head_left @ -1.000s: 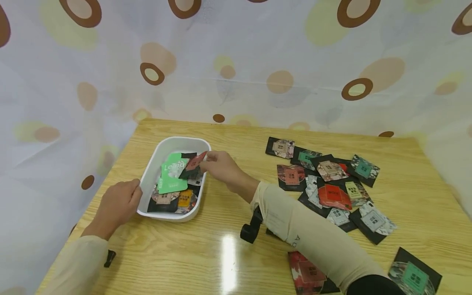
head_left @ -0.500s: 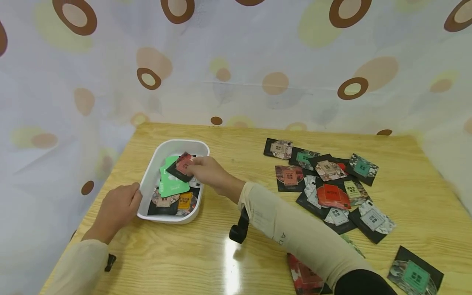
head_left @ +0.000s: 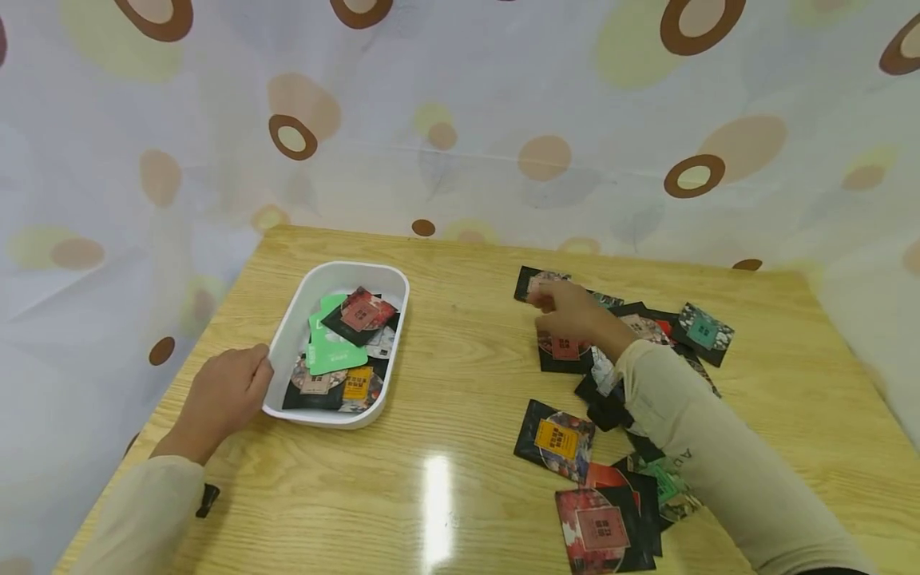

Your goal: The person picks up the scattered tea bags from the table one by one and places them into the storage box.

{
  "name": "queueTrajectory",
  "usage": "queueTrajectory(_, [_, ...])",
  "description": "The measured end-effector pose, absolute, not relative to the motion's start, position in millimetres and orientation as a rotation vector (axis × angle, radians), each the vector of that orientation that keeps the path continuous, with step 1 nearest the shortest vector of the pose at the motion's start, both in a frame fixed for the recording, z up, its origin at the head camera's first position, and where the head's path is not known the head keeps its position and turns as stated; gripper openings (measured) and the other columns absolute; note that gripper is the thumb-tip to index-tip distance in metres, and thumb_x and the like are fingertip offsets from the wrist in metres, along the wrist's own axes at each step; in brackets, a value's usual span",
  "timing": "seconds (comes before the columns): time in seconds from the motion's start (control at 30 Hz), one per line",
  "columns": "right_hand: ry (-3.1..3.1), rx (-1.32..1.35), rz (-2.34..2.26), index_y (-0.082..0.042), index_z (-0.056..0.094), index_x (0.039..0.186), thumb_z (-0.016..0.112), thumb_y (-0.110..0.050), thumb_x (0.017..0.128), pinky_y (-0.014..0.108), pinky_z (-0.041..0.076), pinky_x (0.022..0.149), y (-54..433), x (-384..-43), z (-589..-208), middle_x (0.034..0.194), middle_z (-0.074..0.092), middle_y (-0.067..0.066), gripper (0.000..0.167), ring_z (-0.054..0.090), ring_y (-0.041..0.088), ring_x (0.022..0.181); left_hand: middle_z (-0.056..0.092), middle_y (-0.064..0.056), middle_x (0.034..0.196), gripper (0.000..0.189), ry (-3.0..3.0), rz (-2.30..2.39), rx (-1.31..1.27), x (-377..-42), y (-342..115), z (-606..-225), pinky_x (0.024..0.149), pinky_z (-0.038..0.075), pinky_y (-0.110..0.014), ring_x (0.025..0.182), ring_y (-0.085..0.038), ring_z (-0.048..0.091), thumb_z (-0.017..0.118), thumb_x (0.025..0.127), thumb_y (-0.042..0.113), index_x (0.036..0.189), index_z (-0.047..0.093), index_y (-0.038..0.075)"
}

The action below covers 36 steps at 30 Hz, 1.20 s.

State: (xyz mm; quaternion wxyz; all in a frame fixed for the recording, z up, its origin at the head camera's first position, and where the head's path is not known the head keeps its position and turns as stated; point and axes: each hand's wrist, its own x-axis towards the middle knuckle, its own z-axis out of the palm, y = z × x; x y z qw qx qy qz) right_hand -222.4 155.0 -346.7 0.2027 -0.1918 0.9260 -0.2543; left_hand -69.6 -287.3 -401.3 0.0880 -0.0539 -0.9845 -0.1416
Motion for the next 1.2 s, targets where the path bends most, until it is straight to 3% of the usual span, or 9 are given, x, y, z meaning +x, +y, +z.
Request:
queueTrajectory(0.07, [2.651,-0.449,-0.532,0.002,0.066,0.098,0.059,-0.021,0.097,0.039,0.054,0.074,173,-222,-353,0.091,0.066,0.017,0.024,0.064,0.029,0.082,0.033,-0.001,0.056,0.032,-2.95,-0.418,-0.156,-70,-287,-401,0.054,0.027,-0.029,0.055,-0.017,0.032,0.033,0.1,0.012,0.069,0.038,0.011])
queueTrajectory(0.13, [2.69,-0.345,-0.37,-0.006,0.057,0.069,0.061,-0.034,0.096,0.031,0.042,0.054,185,-220,-357,0.06,0.05,0.005,0.039,0.047,0.019,0.054,0.033,-0.001,0.056,0.032,-2.953,-0.415,-0.158,-70,-287,-401,0.054,0.027,-0.029,0.055,-0.017,0.032,0.033,0.1,0.012,0.069,0.038,0.011])
queueTrajectory(0.23, [2.69,-0.197,-0.2,-0.017,0.041,0.055,0.057,-0.056,0.094,0.027,0.031,0.045,196,-216,-364,0.048,0.028,-0.005,0.058,0.03,0.01,0.043,0.032,-0.001,0.056,0.032,-2.936,-0.41,-0.161,-70,-288,-401,0.054,0.027,-0.029,0.054,-0.017,0.031,0.033,0.1,0.012,0.068,0.037,0.011])
queueTrajectory(0.37, [2.686,-0.158,-0.152,-0.019,0.039,0.058,0.058,-0.063,0.09,0.027,0.029,0.046,197,-215,-374,0.052,0.027,-0.006,0.058,0.03,0.01,0.045,0.031,-0.001,0.056,0.032,-2.925,-0.402,-0.163,-70,-289,-399,0.054,0.026,-0.029,0.054,-0.017,0.03,0.034,0.1,0.012,0.068,0.037,0.011])
queueTrajectory(0.57, [2.658,-0.224,-0.311,-0.017,0.044,0.061,0.072,-0.05,0.086,0.028,0.031,0.049,186,-213,-382,0.054,0.032,-0.005,0.05,0.033,0.012,0.049,0.033,-0.001,0.057,0.032,-2.953,-0.403,-0.153,-70,-289,-400,0.055,0.026,-0.029,0.055,-0.017,0.032,0.033,0.1,0.013,0.069,0.038,0.011])
queueTrajectory(0.93, [2.49,-0.31,-0.83,0.002,0.045,0.124,0.067,-0.021,0.095,0.035,0.051,0.074,170,-218,-393,0.113,0.061,0.026,0.044,0.063,0.034,0.091,0.035,-0.002,0.057,0.032,-2.961,-0.404,-0.145,-70,-288,-400,0.054,0.027,-0.029,0.055,-0.017,0.033,0.033,0.101,0.013,0.07,0.039,0.01])
queueTrajectory(1.0, [2.391,-0.323,-1.003,0.003,0.045,0.134,0.062,-0.015,0.098,0.038,0.057,0.078,164,-218,-391,0.109,0.068,0.022,0.044,0.07,0.031,0.092,0.035,-0.002,0.057,0.031,-2.967,-0.4,-0.142,-70,-288,-400,0.055,0.027,-0.029,0.055,-0.017,0.033,0.033,0.101,0.014,0.071,0.04,0.01])
queueTrajectory(1.1, [2.242,-0.339,-1.244,0.006,0.04,0.144,0.056,-0.006,0.1,0.039,0.06,0.082,148,-216,-384,0.079,0.064,0.01,0.048,0.074,0.023,0.081,0.035,-0.002,0.057,0.031,-2.974,-0.389,-0.14,-70,-288,-399,0.055,0.028,-0.029,0.055,-0.017,0.034,0.033,0.101,0.013,0.071,0.04,0.01])
queueTrajectory(1.2, [2.198,-0.359,-1.373,0.007,0.042,0.144,0.056,-0.006,0.1,0.041,0.058,0.088,127,-211,-372,0.08,0.055,-0.001,0.048,0.07,0.01,0.084,0.035,-0.002,0.057,0.031,-2.98,-0.386,-0.131,-70,-288,-399,0.055,0.028,-0.029,0.056,-0.017,0.034,0.033,0.101,0.013,0.071,0.04,0.01])
